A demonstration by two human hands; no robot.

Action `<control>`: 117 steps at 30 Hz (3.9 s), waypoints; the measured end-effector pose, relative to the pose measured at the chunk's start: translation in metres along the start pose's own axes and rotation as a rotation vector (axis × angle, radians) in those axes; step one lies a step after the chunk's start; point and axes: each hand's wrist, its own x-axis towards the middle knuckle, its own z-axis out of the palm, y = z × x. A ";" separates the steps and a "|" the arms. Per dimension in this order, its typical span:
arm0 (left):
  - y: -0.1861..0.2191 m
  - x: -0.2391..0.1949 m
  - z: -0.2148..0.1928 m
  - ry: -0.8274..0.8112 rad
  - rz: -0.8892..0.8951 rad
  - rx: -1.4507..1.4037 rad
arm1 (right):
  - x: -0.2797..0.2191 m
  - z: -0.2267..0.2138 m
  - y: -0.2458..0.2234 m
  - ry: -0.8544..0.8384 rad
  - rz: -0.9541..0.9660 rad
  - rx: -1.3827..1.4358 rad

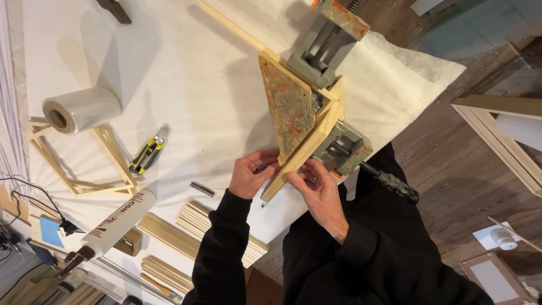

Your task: Applying glue to wooden frame components and securing them in a corner clamp.

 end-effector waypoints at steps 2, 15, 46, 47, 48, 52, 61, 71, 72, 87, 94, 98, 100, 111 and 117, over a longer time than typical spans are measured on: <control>-0.002 -0.002 -0.002 -0.001 -0.003 -0.003 | -0.019 -0.008 -0.017 0.003 -0.004 -0.018; -0.014 0.001 -0.009 -0.041 0.030 -0.096 | -0.062 -0.153 -0.046 0.219 -0.369 -1.092; 0.000 -0.001 -0.002 -0.016 -0.005 -0.010 | -0.034 -0.193 -0.038 -0.049 0.195 -0.659; 0.001 -0.001 -0.003 -0.013 -0.003 -0.010 | -0.034 -0.173 -0.053 -0.052 0.193 -0.660; 0.001 0.000 -0.003 0.001 -0.002 0.009 | -0.035 -0.153 -0.068 -0.048 -0.065 -0.863; -0.007 -0.003 -0.001 0.009 0.012 0.024 | -0.033 -0.116 -0.089 0.099 -0.110 -1.276; -0.011 -0.004 0.001 0.058 0.026 -0.004 | -0.015 -0.128 -0.067 0.040 -0.072 -1.312; -0.017 -0.005 0.006 0.079 0.005 0.084 | 0.062 -0.096 -0.157 0.112 -0.353 -1.220; -0.018 -0.005 0.007 0.092 0.013 0.085 | 0.077 -0.091 -0.156 0.056 -0.412 -1.238; -0.009 -0.004 0.008 0.112 -0.077 0.112 | 0.098 -0.131 -0.134 -0.141 -0.544 -0.792; -0.003 -0.002 0.011 0.127 -0.097 0.121 | 0.088 -0.113 -0.135 -0.268 -0.538 -0.668; -0.004 -0.003 0.009 0.127 -0.086 0.141 | 0.095 -0.127 -0.134 -0.250 -0.384 -0.664; -0.006 -0.004 0.008 0.134 -0.082 0.149 | 0.105 -0.134 -0.130 -0.199 -0.565 -0.787; -0.010 -0.004 0.004 0.116 -0.099 0.112 | 0.159 -0.127 -0.175 -0.432 -1.357 -1.495; -0.015 -0.003 0.001 0.089 -0.053 0.097 | 0.166 -0.145 -0.169 -0.332 -1.524 -1.765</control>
